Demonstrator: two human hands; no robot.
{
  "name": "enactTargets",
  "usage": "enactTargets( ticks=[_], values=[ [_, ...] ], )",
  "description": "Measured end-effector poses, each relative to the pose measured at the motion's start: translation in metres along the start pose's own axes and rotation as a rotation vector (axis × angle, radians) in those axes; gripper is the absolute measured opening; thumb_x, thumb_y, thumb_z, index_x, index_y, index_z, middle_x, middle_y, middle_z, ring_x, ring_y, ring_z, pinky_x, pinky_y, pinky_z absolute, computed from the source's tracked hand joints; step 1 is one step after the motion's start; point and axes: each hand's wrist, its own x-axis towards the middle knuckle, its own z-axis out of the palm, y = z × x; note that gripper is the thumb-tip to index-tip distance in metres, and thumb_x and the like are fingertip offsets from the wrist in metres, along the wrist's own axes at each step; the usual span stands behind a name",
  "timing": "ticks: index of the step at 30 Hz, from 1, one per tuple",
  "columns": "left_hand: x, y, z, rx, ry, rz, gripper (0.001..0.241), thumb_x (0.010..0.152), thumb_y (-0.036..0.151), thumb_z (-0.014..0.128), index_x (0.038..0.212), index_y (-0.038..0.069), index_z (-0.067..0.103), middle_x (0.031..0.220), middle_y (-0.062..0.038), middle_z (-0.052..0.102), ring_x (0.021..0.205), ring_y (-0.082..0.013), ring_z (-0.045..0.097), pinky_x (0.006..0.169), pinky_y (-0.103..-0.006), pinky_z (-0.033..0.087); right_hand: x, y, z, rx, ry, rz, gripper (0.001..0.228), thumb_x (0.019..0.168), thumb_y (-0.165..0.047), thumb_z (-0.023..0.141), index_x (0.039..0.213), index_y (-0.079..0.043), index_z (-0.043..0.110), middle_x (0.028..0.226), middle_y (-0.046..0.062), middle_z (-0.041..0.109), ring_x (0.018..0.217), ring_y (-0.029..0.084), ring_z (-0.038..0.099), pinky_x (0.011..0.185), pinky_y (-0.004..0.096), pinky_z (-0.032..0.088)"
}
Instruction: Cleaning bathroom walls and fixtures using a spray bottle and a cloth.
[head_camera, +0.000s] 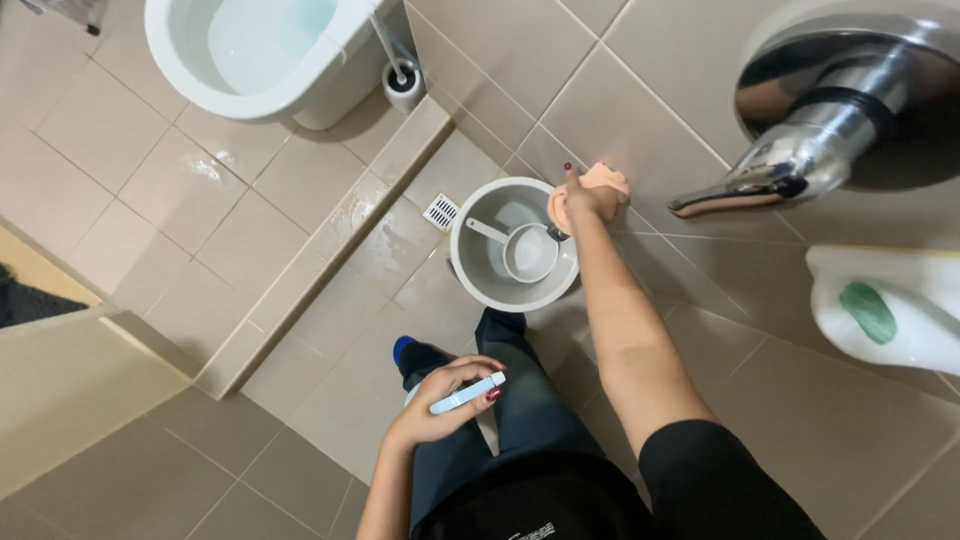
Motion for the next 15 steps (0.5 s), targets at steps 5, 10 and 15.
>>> enactTargets(
  ticks=[5, 10, 15],
  values=[
    [0.01, -0.005, 0.002, 0.074, -0.027, -0.066, 0.029, 0.092, 0.026, 0.074, 0.109, 0.004, 0.071, 0.12, -0.008, 0.072, 0.099, -0.0192, 0.071, 0.085, -0.031, 0.054, -0.006, 0.022, -0.008, 0.221, 0.015, 0.153, 0.056, 0.064, -0.034, 0.1, 0.09, 0.004, 0.069, 0.083, 0.01, 0.078, 0.062, 0.018, 0.072, 0.048, 0.034, 0.06],
    [0.017, -0.008, -0.001, 0.076, -0.076, -0.072, 0.028, 0.092, 0.028, 0.074, 0.108, 0.005, 0.072, 0.119, -0.007, 0.072, 0.097, -0.0188, 0.071, 0.082, -0.0309, 0.055, -0.047, -0.014, -0.042, 0.647, -0.294, 0.233, 0.042, 0.091, -0.033, 0.084, 0.109, -0.005, 0.06, 0.101, 0.009, 0.063, 0.078, 0.021, 0.06, 0.063, 0.035, 0.05],
    [0.014, -0.018, -0.003, 0.09, -0.087, -0.066, 0.028, 0.092, 0.028, 0.074, 0.106, 0.005, 0.072, 0.118, -0.007, 0.072, 0.097, -0.0189, 0.071, 0.082, -0.0305, 0.055, -0.065, 0.098, -0.059, 1.135, -0.496, 0.371, 0.057, 0.097, -0.05, 0.069, 0.135, -0.012, 0.052, 0.126, 0.006, 0.065, 0.11, 0.02, 0.065, 0.086, 0.034, 0.058]
  ],
)
